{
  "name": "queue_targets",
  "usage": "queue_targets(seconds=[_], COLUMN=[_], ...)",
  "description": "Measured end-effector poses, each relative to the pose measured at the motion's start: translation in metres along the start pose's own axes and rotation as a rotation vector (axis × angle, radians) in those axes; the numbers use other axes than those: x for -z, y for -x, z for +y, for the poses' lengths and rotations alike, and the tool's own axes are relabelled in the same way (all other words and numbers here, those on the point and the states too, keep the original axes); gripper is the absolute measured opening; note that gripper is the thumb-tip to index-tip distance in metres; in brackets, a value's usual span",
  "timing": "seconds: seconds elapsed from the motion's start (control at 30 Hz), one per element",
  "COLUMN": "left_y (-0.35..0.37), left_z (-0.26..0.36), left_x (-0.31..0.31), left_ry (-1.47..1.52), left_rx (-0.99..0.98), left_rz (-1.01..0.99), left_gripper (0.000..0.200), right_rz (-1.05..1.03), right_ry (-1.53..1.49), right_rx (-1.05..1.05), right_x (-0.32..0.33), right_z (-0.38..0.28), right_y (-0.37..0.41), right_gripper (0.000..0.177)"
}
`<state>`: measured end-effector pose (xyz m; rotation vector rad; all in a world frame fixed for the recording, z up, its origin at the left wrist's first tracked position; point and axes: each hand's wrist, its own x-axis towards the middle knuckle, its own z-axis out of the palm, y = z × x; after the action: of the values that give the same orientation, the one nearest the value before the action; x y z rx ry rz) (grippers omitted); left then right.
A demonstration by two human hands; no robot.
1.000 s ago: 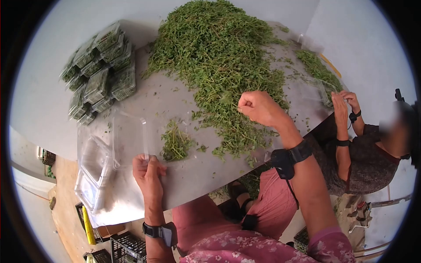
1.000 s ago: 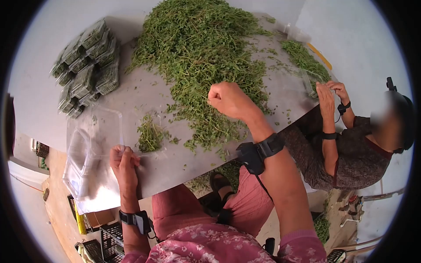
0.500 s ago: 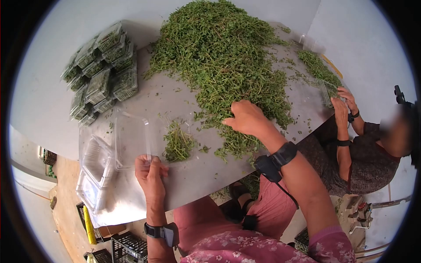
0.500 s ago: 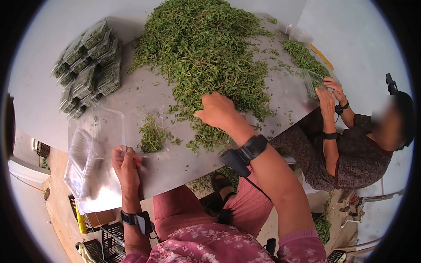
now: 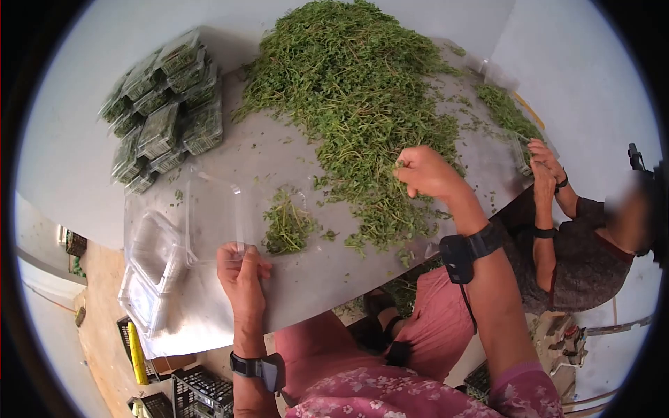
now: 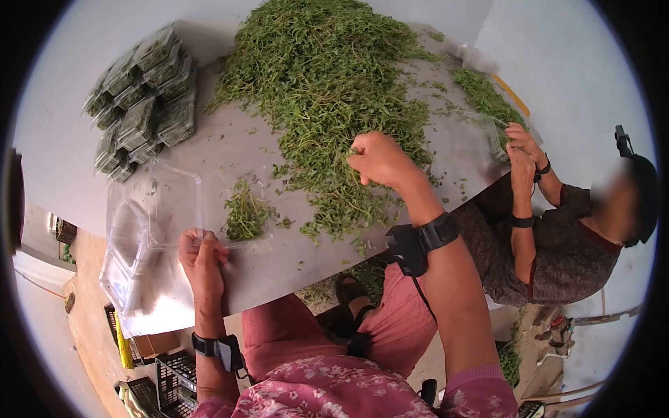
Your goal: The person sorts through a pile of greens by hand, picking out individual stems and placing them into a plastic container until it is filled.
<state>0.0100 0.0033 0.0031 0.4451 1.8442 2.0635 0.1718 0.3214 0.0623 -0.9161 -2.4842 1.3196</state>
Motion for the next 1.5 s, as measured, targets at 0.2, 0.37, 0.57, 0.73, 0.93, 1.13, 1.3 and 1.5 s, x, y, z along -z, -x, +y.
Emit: queue_targets(seconds=[0.2, 0.37, 0.57, 0.73, 0.93, 1.13, 1.3, 1.5], left_y=[0.0, 0.001, 0.001, 0.001, 0.002, 0.001, 0.001, 0.001], left_z=[-0.003, -0.002, -0.002, -0.002, 0.001, -0.008, -0.008, -0.006], left_x=[-0.001, -0.003, -0.004, -0.003, -0.001, 0.0, 0.0, -0.001], left_ry=[0.045, 0.031, 0.029, 0.032, 0.007, 0.041, 0.061, 0.072], left_rx=[0.01, 0.001, -0.009, -0.01, 0.0, -0.05, -0.029, -0.013], left_rz=[-0.001, -0.001, 0.01, 0.001, -0.002, -0.02, -0.019, 0.009], left_gripper=[0.011, 0.007, 0.008, 0.008, 0.008, 0.009, 0.01, 0.01], right_rz=[0.023, -0.029, -0.031, 0.03, 0.029, -0.382, -0.27, -0.052], right_ry=[-0.065, -0.189, -0.12, 0.005, 0.265, 0.607, 0.321, 0.332], right_rx=[0.036, 0.159, 0.372, 0.361, 0.741, 0.623, 0.685, 0.645], right_x=[-0.02, -0.06, -0.094, -0.079, -0.119, -0.158, -0.158, -0.114], right_z=[-0.04, -0.08, -0.086, -0.076, -0.076, -0.097, -0.089, -0.078], right_y=[0.006, 0.01, 0.012, 0.006, 0.011, 0.024, 0.027, 0.009], right_gripper=[0.015, 0.018, 0.028, 0.015, 0.004, 0.008, 0.009, 0.007])
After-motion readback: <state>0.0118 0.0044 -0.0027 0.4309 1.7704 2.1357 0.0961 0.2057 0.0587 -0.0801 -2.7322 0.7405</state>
